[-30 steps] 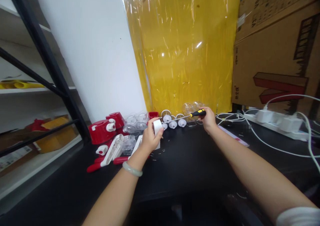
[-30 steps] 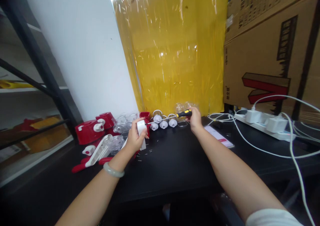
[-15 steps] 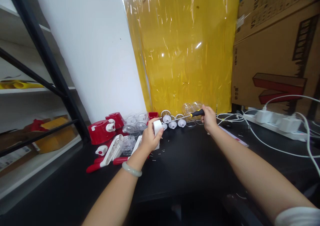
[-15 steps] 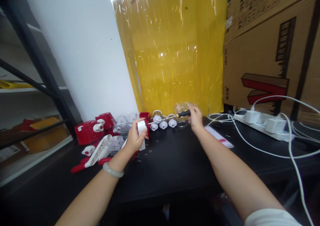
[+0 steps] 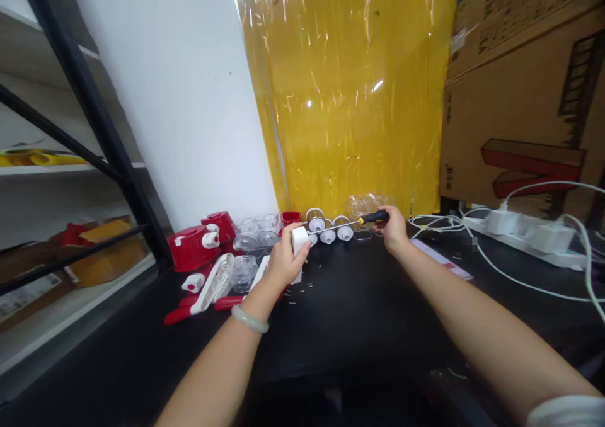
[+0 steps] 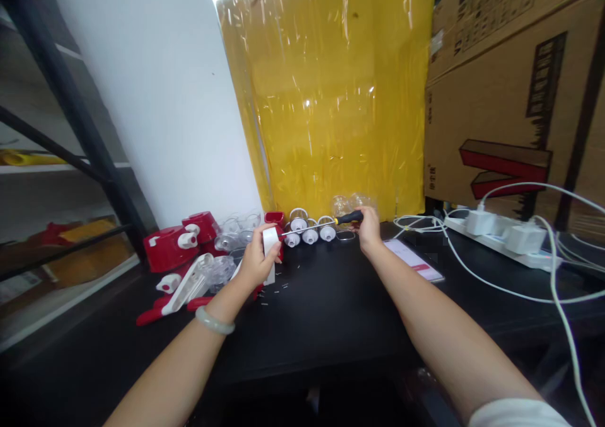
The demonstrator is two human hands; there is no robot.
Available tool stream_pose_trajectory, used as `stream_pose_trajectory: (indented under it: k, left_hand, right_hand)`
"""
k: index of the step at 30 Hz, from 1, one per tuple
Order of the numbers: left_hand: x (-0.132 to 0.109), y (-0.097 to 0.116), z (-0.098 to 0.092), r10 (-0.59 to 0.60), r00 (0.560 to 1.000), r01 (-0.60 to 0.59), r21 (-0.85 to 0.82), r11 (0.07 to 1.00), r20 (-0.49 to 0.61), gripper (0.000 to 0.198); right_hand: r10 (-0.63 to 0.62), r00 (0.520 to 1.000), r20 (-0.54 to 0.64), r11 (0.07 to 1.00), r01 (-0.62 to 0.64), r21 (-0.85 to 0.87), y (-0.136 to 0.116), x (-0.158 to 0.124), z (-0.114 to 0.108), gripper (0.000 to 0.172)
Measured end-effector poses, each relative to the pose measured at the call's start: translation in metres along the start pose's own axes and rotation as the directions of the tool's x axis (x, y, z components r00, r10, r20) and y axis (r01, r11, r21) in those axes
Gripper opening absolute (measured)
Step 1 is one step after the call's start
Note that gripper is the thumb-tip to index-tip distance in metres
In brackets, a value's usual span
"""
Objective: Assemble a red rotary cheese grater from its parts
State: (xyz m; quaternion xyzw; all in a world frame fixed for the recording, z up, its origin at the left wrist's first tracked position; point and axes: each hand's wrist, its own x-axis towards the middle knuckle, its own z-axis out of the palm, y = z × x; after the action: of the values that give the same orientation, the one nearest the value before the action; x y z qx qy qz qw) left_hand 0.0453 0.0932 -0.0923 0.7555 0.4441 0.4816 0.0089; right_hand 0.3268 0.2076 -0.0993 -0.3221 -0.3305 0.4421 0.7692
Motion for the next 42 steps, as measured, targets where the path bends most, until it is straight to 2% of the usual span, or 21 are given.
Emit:
stream_pose_trajectory:
  k: [5, 13, 17, 20, 23, 26, 29, 36, 42]
  left_hand:
    - [0.0, 0.0, 0.0, -0.013, 1.0, 0.013, -0.038, 0.999, 0.0, 0.047]
    - [-0.001, -0.001, 0.003, -0.003, 1.0, 0.005, -0.086, 0.996, 0.024, 0.048]
    - [-0.002, 0.0, 0.003, -0.006, 0.999, 0.011, -0.095, 0.995, 0.053, 0.047]
    - [-0.002, 0.001, 0.003, 0.001, 0.997, 0.006, -0.092, 0.996, 0.071, 0.047]
    - [-0.002, 0.002, 0.004, -0.001, 0.998, 0.007, -0.09, 0.996, 0.069, 0.046]
    - [-0.002, 0.002, 0.005, -0.014, 0.997, 0.021, -0.092, 0.996, 0.069, 0.046]
    - [-0.001, 0.001, 0.006, -0.04, 0.997, 0.048, -0.131, 0.99, 0.061, 0.044]
    - [0.001, 0.001, 0.011, -0.115, 0.992, 0.125, -0.244, 0.962, 0.056, 0.044]
    - [0.0, 0.004, 0.012, -0.13, 0.989, 0.144, -0.235, 0.961, 0.073, 0.042]
  right_hand:
    - [0.019, 1.0, -0.006, 1.0, -0.019, -0.015, 0.007, 0.0, 0.001, 0.015]
    - [0.037, 0.999, -0.023, 0.998, -0.036, 0.059, 0.005, 0.001, 0.0, 0.029]
    - [0.028, 1.0, 0.005, 0.993, -0.028, 0.111, 0.001, -0.001, -0.001, 0.039]
    - [-0.005, 1.0, 0.005, 0.998, 0.004, 0.064, 0.0, 0.0, -0.001, 0.042]
    - [-0.03, 0.999, -0.037, 1.0, 0.03, -0.001, 0.001, 0.003, -0.002, 0.039]
    - [0.052, 0.996, -0.075, 0.998, -0.05, 0.036, 0.002, 0.005, -0.002, 0.032]
    - [0.124, 0.991, -0.044, 0.989, -0.119, 0.091, 0.001, 0.005, -0.001, 0.026]
    - [0.023, 0.999, -0.028, 0.995, -0.02, 0.103, 0.0, 0.006, -0.002, 0.013]
    - [-0.072, 0.997, -0.026, 0.997, 0.072, 0.014, 0.002, 0.006, -0.005, 0.023]
